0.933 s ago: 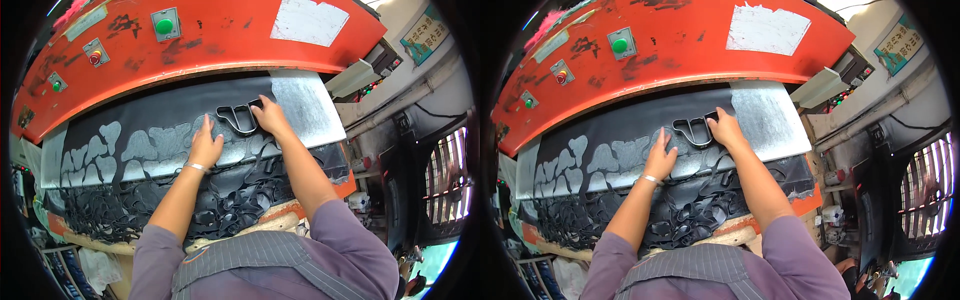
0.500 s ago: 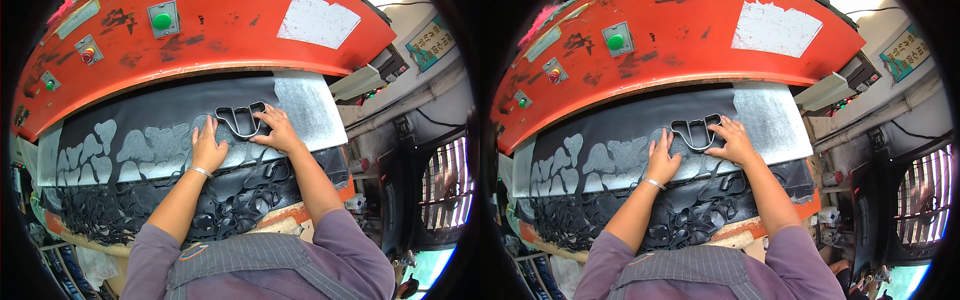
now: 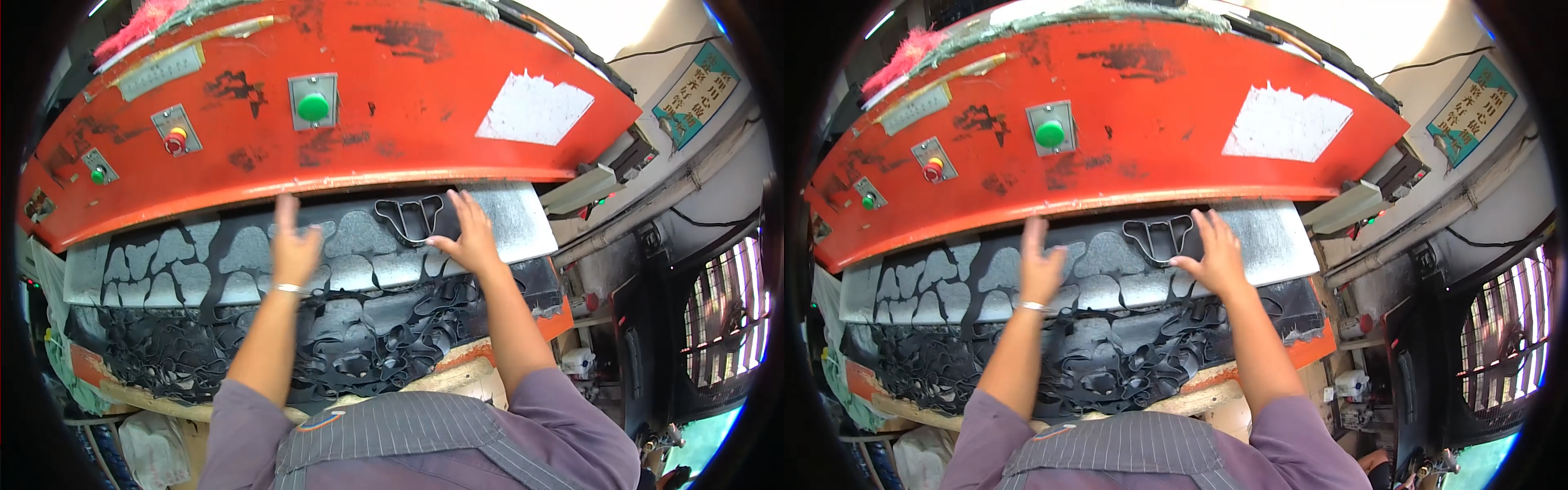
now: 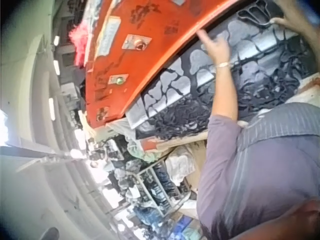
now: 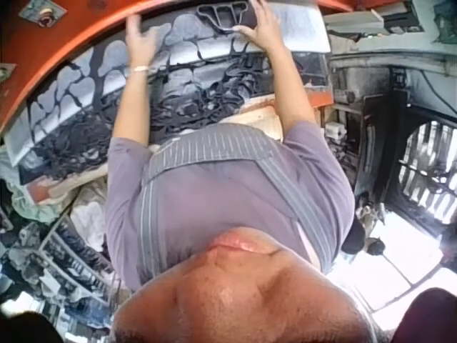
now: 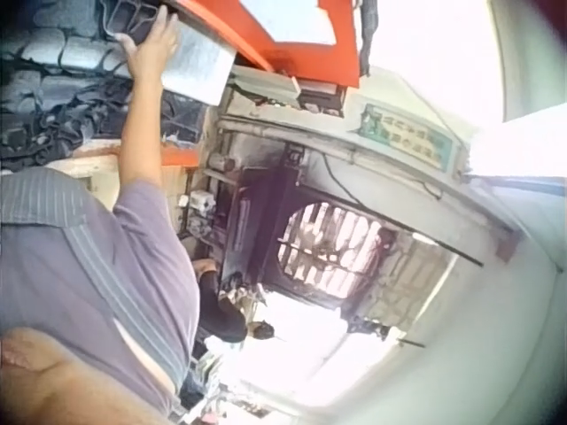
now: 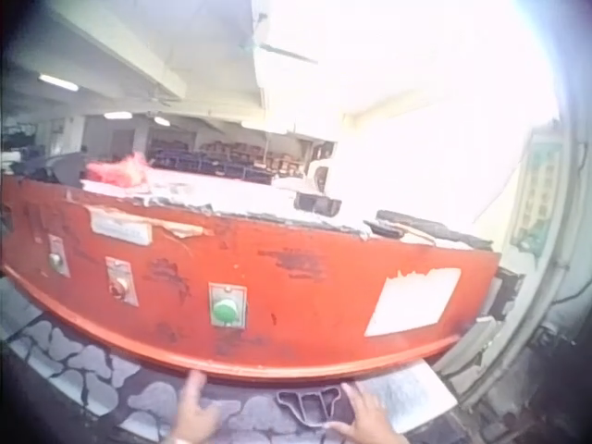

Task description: Using a hydraulic clicker press to cut leather shoe components with metal dies.

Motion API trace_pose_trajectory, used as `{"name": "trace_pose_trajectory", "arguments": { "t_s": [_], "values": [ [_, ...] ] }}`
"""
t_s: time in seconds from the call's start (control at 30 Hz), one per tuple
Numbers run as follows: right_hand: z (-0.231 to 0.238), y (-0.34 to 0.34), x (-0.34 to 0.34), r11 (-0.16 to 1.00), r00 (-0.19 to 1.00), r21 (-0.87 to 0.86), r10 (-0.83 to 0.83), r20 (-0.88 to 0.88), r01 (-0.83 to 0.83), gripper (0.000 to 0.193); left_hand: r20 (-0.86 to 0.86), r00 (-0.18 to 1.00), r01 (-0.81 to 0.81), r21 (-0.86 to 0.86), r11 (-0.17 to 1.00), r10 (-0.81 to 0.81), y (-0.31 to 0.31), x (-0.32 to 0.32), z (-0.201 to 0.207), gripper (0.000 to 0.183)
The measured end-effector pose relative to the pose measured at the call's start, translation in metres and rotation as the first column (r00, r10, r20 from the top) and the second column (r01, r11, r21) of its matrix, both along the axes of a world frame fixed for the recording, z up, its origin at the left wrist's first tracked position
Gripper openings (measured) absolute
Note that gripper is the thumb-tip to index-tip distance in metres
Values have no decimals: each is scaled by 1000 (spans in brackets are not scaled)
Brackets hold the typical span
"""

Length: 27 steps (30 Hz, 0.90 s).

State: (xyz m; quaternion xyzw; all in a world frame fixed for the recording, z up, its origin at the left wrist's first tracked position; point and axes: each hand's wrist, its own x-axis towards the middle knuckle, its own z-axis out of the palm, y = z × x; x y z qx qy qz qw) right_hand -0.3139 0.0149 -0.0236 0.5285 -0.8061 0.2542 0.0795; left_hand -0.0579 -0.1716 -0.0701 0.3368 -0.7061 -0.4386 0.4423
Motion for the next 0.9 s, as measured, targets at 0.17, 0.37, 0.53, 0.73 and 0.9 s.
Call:
{"name": "trace_pose_trajectory", "arguments": {
  "t_s": [0.17,0.37,0.53,0.73,0.9],
  "values": [
    [49,-54,86,884,904,-195,425,-50,-426,70,-81,812,-576,47,816,578,-135,152,38,68],
    [116,-129,166,795,932,-545,357,67,-265,33,-96,702,-702,-260,663,706,-214,342,99,67],
    [81,-63,185,797,855,-476,494,159,-372,35,35,865,-480,-238,844,501,-106,325,82,49],
    [36,71,204,549,700,436,584,410,-713,54,387,919,49,75,996,-74,130,212,37,12],
    [-25,120,218,689,746,318,658,101,-651,51,620,784,246,-255,935,-37,204,170,20,12]
  ]
}}
